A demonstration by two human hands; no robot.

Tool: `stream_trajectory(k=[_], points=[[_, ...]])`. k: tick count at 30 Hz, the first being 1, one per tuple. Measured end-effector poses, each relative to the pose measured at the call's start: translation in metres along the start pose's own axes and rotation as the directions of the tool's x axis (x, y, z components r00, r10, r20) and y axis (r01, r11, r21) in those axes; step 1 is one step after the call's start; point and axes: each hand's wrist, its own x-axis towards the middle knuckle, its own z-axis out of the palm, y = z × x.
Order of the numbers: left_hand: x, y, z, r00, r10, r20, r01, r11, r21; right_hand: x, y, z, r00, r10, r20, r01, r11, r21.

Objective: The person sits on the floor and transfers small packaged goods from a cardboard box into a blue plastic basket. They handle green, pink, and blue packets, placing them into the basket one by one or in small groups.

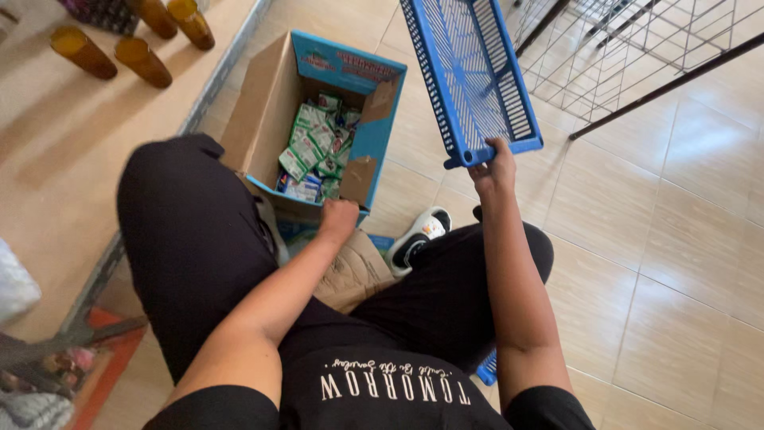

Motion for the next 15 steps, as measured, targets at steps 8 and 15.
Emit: stream_trajectory(k=[8, 15], points=[[-0.006, -0.010, -0.075, 0.994, 0.056, 0.098, -0.039, 0.986, -0.161, -0.045, 0.002, 0.039, 0.989, -0.144, 0.043, 0.150, 0.968, -0.202], [-0.030, -0.043, -0.165, 0.981, 0.133, 0.140, -0.073, 0.928, -0.365, -0.049, 0.007, 0.042, 0.969, -0.182, 0.169, 0.212, 0.960, -0.182]])
